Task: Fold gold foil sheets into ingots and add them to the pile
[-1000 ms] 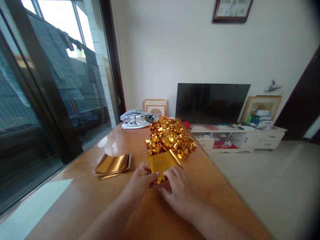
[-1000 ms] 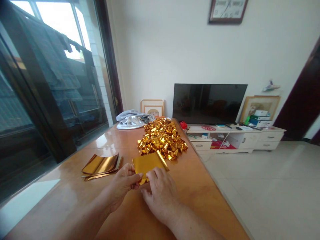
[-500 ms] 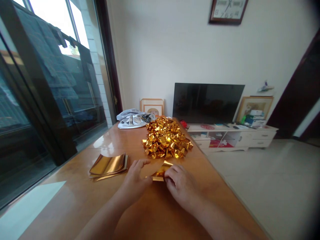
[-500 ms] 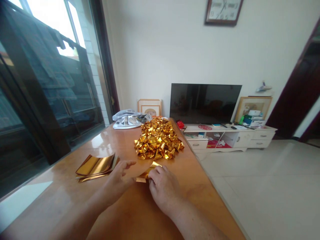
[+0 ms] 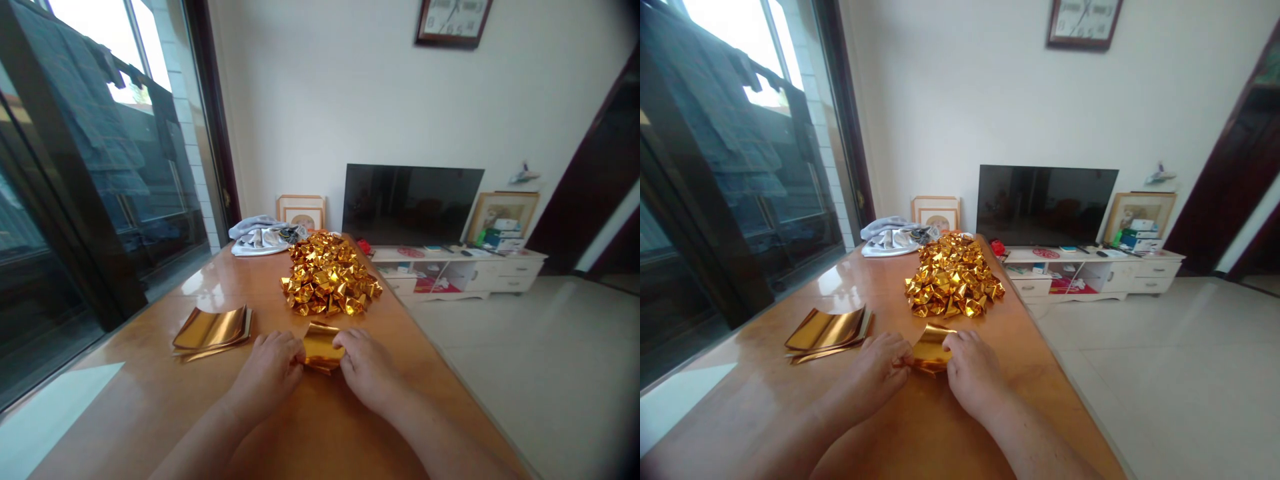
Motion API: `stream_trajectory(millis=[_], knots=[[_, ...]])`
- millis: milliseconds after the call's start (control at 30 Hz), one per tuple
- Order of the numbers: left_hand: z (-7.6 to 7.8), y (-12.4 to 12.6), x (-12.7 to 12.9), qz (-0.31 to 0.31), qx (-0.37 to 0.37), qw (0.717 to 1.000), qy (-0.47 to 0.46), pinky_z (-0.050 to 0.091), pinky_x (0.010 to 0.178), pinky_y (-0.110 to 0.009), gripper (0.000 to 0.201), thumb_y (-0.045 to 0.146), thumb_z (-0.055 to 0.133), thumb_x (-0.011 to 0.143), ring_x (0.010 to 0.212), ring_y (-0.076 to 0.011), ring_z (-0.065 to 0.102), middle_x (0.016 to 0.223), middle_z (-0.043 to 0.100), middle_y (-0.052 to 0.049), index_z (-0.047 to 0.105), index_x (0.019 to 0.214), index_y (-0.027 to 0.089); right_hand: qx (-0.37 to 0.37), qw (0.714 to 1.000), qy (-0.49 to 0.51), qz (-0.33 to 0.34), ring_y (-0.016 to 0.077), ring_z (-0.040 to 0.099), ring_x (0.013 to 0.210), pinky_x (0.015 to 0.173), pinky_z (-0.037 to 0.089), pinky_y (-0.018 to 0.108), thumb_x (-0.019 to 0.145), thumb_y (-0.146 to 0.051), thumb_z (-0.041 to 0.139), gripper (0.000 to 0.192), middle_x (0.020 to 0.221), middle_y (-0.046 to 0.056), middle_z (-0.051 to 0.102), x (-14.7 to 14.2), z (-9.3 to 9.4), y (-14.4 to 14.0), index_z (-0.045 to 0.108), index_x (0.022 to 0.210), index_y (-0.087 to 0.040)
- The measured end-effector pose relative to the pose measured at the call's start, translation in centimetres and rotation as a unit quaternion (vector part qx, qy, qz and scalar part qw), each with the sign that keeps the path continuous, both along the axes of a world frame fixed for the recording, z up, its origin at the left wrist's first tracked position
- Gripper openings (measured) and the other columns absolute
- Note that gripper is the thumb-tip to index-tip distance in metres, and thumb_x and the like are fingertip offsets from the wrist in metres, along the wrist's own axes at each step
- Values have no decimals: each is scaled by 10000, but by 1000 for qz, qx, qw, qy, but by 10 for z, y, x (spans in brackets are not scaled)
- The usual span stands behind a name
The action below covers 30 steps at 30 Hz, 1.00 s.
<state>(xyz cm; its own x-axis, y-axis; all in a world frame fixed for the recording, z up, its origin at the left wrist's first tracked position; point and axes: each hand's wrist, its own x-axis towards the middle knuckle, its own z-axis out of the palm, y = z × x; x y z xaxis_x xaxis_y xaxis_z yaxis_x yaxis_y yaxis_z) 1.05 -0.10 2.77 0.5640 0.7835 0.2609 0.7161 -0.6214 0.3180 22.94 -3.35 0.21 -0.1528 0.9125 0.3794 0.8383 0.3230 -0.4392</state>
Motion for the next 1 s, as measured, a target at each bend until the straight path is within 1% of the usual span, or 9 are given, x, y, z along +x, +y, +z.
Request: stream_trajectory(millis=[100, 200, 300, 367, 467, 600, 700, 833, 1000], knots=[[-3, 0, 2, -8, 0, 1000, 16, 327, 722, -305, 145, 94, 510, 778, 842, -210, 550, 851, 626, -36, 604, 792, 204, 8, 1000, 18, -4, 193, 555, 917, 804, 408, 293, 833, -63, 516, 212, 952, 41, 646, -1, 6, -2, 625, 946, -205], [-5, 0, 3, -20, -17, 999, 27, 334, 706, -299, 143, 98, 504, 786, 811, -206, 554, 850, 629, -42, 601, 801, 203, -2, 999, 17, 39, 193, 552, 902, 797, 410, 295, 874, -198, 586, 90, 937, 34, 642, -6, 12, -7, 637, 947, -215], [-6, -1, 4, -30, -30, 999, 19, 338, 690, -289, 146, 99, 493, 791, 809, -206, 558, 865, 637, -47, 593, 800, 204, -17, 997, -8, 69, 203, 544, 946, 816, 401, 299, 845, -275, 668, 106, 965, 30, 640, -10, 13, -11, 657, 941, -230], [-7, -2, 4, -37, -38, 999, 10, 339, 677, -280, 150, 93, 485, 785, 798, -200, 554, 860, 633, -42, 583, 794, 206, -28, 996, -31, 76, 201, 540, 956, 817, 393, 295, 847, -234, 657, 85, 970, 29, 640, -10, 10, -11, 665, 931, -233], [-9, -2, 5, -53, -58, 997, 1, 341, 656, -266, 151, 83, 479, 762, 774, -187, 547, 831, 619, -32, 567, 768, 206, -51, 993, -64, 85, 187, 545, 921, 780, 379, 278, 847, -149, 610, 96, 923, 25, 640, -6, 4, -8, 665, 872, -223], [-10, -2, 3, -61, -91, 994, -6, 350, 649, -254, 159, 77, 483, 725, 766, -178, 549, 818, 612, -28, 578, 759, 199, -70, 991, -78, 87, 171, 550, 872, 736, 365, 263, 833, -106, 583, 124, 877, 22, 636, -3, 2, -7, 652, 813, -207], [-10, -2, 1, -58, -103, 993, -13, 352, 643, -250, 154, 80, 476, 728, 756, -171, 548, 818, 613, -28, 579, 742, 194, -75, 990, -69, 94, 169, 555, 872, 738, 370, 257, 827, -106, 583, 132, 883, 22, 638, -3, 4, -8, 662, 830, -211], [-10, -2, 0, -50, -117, 992, -21, 342, 623, -245, 144, 92, 476, 741, 731, -160, 543, 812, 618, -23, 584, 744, 188, -75, 991, -44, 99, 174, 566, 859, 743, 381, 261, 854, -172, 594, 97, 883, 28, 648, -2, 4, -7, 680, 871, -212], [-17, -1, 0, -43, -139, 989, -41, 319, 591, -235, 114, 131, 494, 752, 701, -144, 536, 786, 615, -1, 592, 764, 187, -94, 991, -1, 100, 166, 581, 820, 733, 393, 258, 892, -191, 554, 141, 861, 26, 661, 3, -5, 2, 690, 862, -214]])
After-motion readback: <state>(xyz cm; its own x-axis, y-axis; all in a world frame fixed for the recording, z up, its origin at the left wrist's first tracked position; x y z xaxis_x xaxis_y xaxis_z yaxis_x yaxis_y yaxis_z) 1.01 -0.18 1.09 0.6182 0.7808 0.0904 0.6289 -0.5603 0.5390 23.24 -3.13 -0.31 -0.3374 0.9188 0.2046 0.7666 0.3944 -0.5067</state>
